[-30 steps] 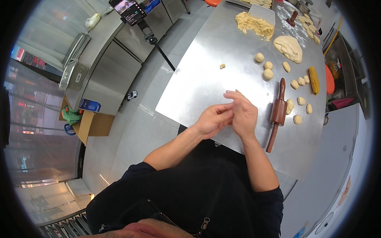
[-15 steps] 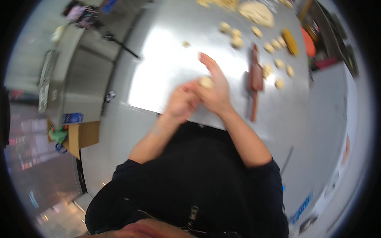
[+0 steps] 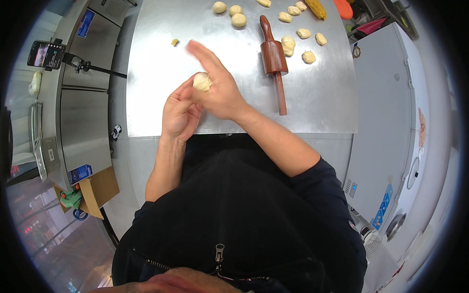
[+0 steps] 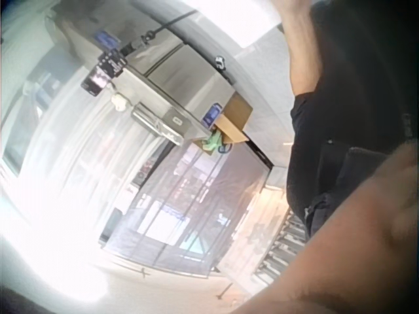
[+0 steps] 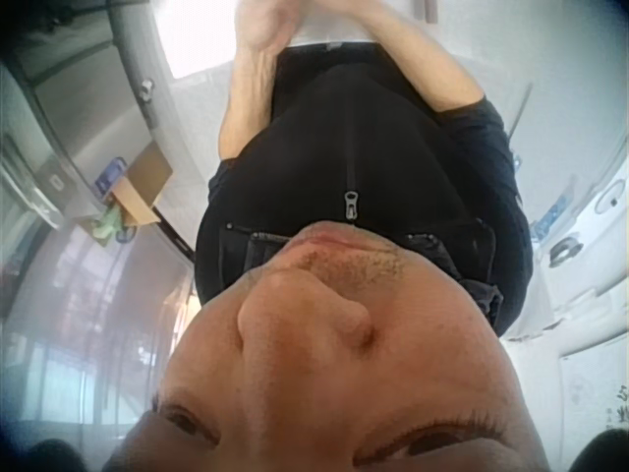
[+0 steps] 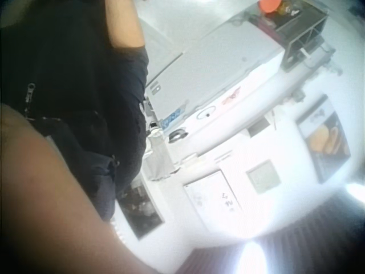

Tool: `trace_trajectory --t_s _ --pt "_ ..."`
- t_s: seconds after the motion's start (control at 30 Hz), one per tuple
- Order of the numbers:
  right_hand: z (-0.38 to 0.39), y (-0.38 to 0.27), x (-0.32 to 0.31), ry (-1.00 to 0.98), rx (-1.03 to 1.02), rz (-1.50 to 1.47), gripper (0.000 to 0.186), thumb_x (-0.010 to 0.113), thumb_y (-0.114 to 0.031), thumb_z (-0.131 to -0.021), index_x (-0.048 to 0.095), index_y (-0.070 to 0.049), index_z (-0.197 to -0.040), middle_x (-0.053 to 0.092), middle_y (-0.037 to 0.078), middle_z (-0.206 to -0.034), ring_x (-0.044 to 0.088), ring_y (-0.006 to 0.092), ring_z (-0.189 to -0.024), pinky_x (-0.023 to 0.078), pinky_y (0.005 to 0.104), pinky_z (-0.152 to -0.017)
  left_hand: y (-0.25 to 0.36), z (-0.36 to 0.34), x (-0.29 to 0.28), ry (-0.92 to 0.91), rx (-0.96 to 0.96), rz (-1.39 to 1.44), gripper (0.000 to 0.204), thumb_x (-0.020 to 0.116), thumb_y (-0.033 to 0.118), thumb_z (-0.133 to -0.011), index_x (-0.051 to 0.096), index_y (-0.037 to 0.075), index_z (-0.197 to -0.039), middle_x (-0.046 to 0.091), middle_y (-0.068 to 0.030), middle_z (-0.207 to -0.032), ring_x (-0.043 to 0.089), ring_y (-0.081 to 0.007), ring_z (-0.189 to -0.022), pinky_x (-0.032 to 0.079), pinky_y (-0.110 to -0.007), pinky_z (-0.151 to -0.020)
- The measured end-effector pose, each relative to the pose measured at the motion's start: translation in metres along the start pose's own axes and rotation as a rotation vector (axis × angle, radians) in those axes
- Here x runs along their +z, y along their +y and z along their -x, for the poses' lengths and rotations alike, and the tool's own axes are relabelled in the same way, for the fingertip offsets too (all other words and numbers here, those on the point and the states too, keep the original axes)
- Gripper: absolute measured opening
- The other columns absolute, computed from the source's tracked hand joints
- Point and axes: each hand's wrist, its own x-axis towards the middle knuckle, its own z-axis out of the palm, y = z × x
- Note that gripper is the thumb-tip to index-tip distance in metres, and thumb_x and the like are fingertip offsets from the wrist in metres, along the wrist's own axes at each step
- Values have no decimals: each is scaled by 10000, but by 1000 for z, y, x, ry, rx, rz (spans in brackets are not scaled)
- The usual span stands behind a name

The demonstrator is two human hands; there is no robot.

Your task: The person repeatedly takes small dough balls, flattens them, places a yellow filling inside, and seals them into round pastries. They also roll some dough balls flat with a rolling pin and place finished pastries on a tray.

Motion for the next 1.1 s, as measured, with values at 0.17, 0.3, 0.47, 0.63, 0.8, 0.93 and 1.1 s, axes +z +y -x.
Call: trace_trajectory --t_s 0.17,0.3,0.47,0.63,0.8,0.93,1.1 --pt "2 0 4 -68 1 -64 361 689 -382 -1008 814 -48 -946 732 104 -1287 417 329 -1494 395 461 -1171 0 2 1 -73 0 35 411 634 153 -1056 575 -49 -1410 676 -144 -1314 664 -249 -1199 553 -411 -1033" --pt "-2 -1 3 54 25 -112 421 653 -430 -1024 813 -52 -931 747 111 -1247 430 339 -1484 404 469 -1159 1 1 1 -30 55 -37 416 641 142 -1051 572 -54 -1411 682 -132 -1303 669 -239 -1186 554 -404 -1030" --pt "-1 0 1 -45 -72 -75 470 632 -478 -1026 799 -42 -1077 656 149 -1415 427 347 -1486 406 477 -1162 1 3 3 -59 -15 45 437 652 125 -1043 555 -63 -1426 689 -147 -1275 682 -239 -1158 556 -396 -1022" --pt "2 -4 1 61 -20 7 529 584 -525 -1038 805 -44 -1065 653 154 -1414 402 355 -1501 392 478 -1172 4 1 4 -61 -21 24 451 652 112 -1041 541 -52 -1447 688 -156 -1280 680 -256 -1170 563 -410 -1010" --pt "-2 -9 1 43 -16 -34 506 615 -503 -1025 803 -34 -1059 649 149 -1417 379 361 -1514 380 484 -1180 4 2 4 -28 13 25 473 657 98 -1034 527 -50 -1464 668 -172 -1333 674 -270 -1200 563 -414 -1019" --pt "-6 -11 -2 -28 -3 -43 453 634 -451 -1031 809 -33 -1030 695 123 -1359 367 353 -1521 386 475 -1177 4 3 6 -59 -6 -17 483 653 96 -1035 515 -49 -1475 658 -173 -1352 675 -260 -1200 560 -410 -1034" --pt "-7 -9 0 84 -5 -63 442 646 -435 -1029 801 -21 -1040 747 107 -1245 435 338 -1477 422 454 -1147 6 3 10 -16 45 -39 481 627 112 -1054 499 -54 -1487 662 -175 -1347 676 -253 -1197 558 -413 -1042"
